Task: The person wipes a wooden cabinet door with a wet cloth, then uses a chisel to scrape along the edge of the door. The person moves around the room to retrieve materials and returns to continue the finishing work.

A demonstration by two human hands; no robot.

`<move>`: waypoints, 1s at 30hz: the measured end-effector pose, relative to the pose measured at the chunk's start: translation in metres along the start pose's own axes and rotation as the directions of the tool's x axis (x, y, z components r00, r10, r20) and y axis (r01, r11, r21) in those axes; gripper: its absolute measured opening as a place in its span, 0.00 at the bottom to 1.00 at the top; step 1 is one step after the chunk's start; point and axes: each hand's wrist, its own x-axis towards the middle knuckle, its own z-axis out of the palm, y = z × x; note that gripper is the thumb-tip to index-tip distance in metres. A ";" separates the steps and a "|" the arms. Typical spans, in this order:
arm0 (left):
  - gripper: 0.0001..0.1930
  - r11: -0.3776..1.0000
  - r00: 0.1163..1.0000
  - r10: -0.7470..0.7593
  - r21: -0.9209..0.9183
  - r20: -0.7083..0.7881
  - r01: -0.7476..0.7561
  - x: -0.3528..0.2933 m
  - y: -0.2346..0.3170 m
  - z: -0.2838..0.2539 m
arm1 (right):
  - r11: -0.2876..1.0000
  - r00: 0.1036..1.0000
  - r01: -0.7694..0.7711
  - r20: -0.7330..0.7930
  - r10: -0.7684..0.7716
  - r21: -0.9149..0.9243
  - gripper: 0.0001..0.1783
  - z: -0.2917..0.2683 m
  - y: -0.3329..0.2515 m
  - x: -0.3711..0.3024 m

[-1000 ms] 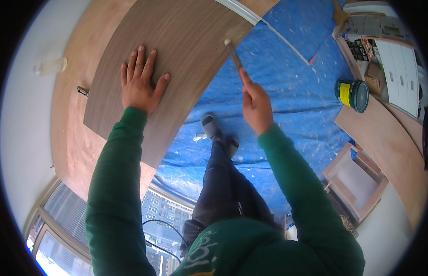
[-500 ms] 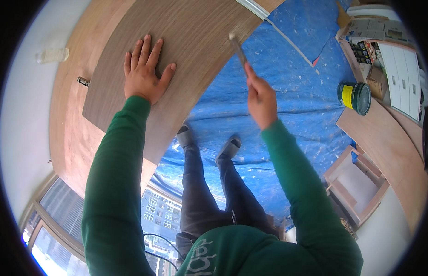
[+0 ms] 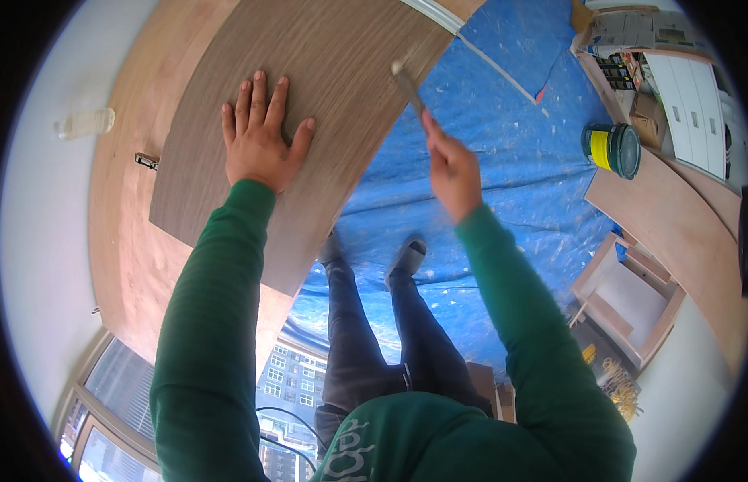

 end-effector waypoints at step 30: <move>0.37 0.999 0.999 0.027 -0.031 -0.036 -0.028 -0.003 0.000 0.004 | 0.992 0.993 -0.120 0.013 0.119 0.048 0.27 0.032 -0.026 -0.009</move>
